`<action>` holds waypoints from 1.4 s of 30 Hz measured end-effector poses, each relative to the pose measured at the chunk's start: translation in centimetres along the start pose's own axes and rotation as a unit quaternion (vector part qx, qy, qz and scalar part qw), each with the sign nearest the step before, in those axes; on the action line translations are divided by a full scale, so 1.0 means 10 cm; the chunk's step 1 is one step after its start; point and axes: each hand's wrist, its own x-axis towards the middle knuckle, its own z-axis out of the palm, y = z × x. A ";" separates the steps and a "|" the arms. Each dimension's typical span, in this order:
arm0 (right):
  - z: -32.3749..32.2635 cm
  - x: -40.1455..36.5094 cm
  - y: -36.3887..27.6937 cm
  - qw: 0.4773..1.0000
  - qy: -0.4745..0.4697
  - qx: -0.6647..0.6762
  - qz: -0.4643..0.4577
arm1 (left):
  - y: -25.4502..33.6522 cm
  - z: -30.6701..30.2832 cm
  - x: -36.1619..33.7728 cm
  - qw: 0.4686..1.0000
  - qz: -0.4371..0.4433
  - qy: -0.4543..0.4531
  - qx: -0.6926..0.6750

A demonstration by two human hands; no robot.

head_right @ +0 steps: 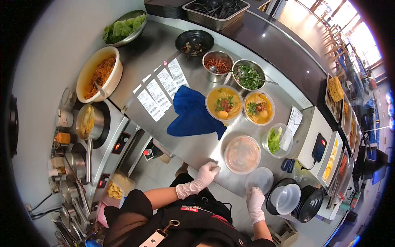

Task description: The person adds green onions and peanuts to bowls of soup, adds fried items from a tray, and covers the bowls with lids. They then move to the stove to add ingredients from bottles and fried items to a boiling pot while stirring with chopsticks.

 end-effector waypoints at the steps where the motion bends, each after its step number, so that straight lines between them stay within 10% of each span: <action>1: 0.02 0.02 -0.02 0.999 0.009 0.031 0.013 | -0.01 -0.05 0.00 0.997 0.005 -0.003 0.072; 7: 0.04 0.15 -0.29 0.998 0.037 -0.021 0.035 | -0.23 0.39 -0.05 0.919 0.086 -0.326 0.203; 16: -0.10 0.22 -0.52 0.979 0.079 0.129 0.139 | -0.34 0.99 0.20 0.938 -0.022 -0.317 0.142; 23: -0.55 0.25 -0.54 0.966 0.173 0.157 0.114 | -0.42 1.06 0.33 0.946 0.119 -0.272 0.128; 26: -0.51 0.29 -0.56 0.967 0.063 0.108 0.222 | -0.56 1.07 0.30 0.936 -0.147 -0.316 -0.040; 30: -0.16 0.26 -0.46 0.978 -0.013 0.006 0.208 | -0.57 1.10 0.33 0.926 -0.211 -0.308 -0.050; 42: -0.20 0.12 -0.56 0.957 0.099 0.102 0.254 | -0.72 1.21 0.29 0.956 -0.097 -0.275 0.035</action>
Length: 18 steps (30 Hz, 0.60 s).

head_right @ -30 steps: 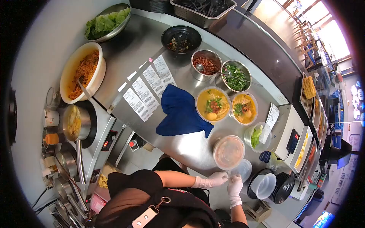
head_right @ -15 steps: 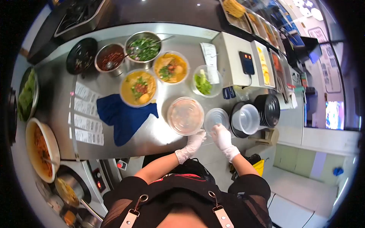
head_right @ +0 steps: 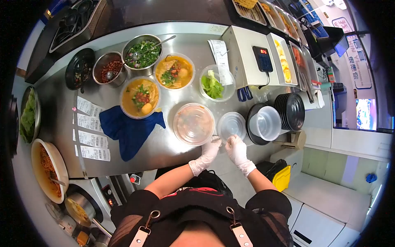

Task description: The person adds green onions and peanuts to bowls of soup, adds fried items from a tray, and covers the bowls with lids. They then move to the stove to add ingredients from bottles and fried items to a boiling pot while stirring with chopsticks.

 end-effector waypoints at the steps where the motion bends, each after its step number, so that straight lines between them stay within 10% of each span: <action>1: 0.03 0.01 0.01 1.000 0.006 -0.014 -0.018 | -0.03 0.02 0.00 1.000 -0.002 -0.001 0.000; 10: 0.22 -0.03 0.19 0.994 -0.017 -0.095 -0.054 | 0.11 0.07 -0.05 0.998 -0.032 0.050 -0.027; 16: -0.46 -0.04 -0.03 0.983 0.115 0.126 -0.061 | 0.21 0.06 -0.10 0.992 -0.034 0.053 -0.108; 18: -0.80 -0.09 -0.14 0.961 0.119 0.249 -0.017 | 0.17 -0.04 -0.24 0.997 -0.019 0.033 0.066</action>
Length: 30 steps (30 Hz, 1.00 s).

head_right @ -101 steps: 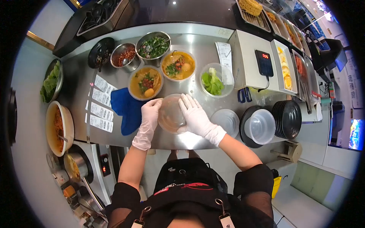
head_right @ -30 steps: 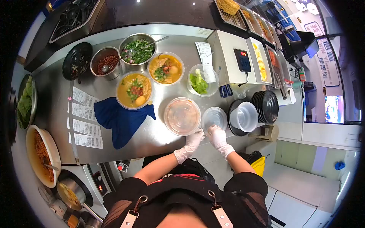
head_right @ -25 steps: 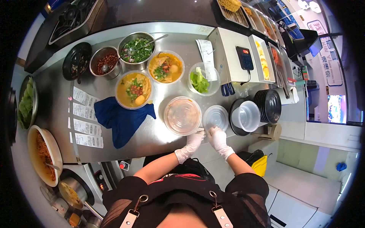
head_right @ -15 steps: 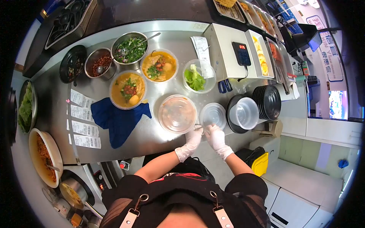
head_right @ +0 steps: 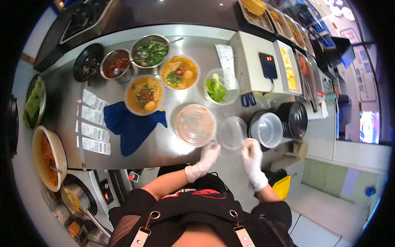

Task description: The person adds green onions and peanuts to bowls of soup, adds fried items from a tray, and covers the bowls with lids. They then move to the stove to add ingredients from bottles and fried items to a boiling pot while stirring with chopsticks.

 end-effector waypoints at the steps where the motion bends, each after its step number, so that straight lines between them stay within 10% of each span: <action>1: -0.14 0.02 -0.19 0.998 -0.003 0.055 0.000 | -0.05 -0.01 -0.15 1.000 0.020 0.014 -0.017; 4: -0.37 0.19 -0.81 0.957 -0.046 0.279 0.070 | 0.95 -0.75 -0.99 0.986 -0.037 -0.117 -0.111; 7: -0.15 0.41 -1.09 0.892 -0.155 0.415 0.095 | 1.16 -1.43 -1.07 0.960 0.266 0.090 -0.026; 9: 0.24 0.59 -1.26 0.817 -0.265 0.489 0.149 | 1.59 -1.72 -1.15 0.931 0.207 0.094 -0.285; 12: 1.01 0.81 -1.28 0.753 -0.320 0.530 0.223 | 1.68 -2.39 -1.09 0.965 0.178 0.071 -0.181; 21: 2.40 1.15 -1.25 0.859 -0.066 0.426 0.278 | 1.88 -3.28 0.12 0.871 0.308 0.357 0.139; 30: 2.63 1.30 -1.20 0.893 -0.048 0.337 0.294 | 1.98 -3.46 0.60 0.957 0.189 0.219 -0.039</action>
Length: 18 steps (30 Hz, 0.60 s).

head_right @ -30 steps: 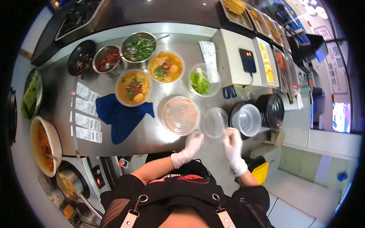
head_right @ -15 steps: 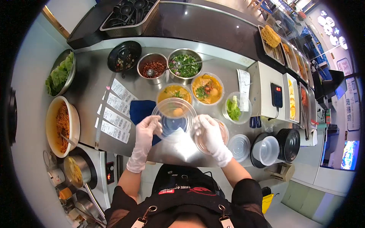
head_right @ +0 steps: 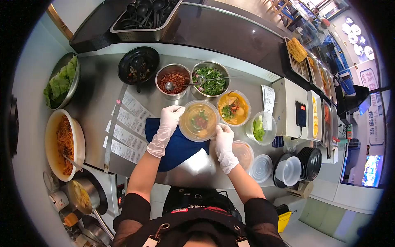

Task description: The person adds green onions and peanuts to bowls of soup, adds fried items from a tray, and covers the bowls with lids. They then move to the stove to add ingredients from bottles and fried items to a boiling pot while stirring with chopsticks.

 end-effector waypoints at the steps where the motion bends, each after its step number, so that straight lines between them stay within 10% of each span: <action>1: 0.01 0.02 0.01 1.000 0.000 -0.001 -0.004 | -0.02 0.00 0.00 1.000 -0.012 -0.004 -0.014; 15: 0.03 0.06 -0.02 0.991 -0.128 0.006 0.021 | -0.17 -0.18 -0.45 0.996 -0.020 0.076 0.049; 17: -0.01 0.12 0.03 0.984 -0.146 -0.099 -0.006 | -0.15 -0.17 -0.50 0.992 -0.023 0.098 0.070; 18: 0.03 0.07 0.02 0.925 -0.105 -0.295 -0.215 | -0.13 -0.17 -0.52 0.992 -0.023 0.103 0.068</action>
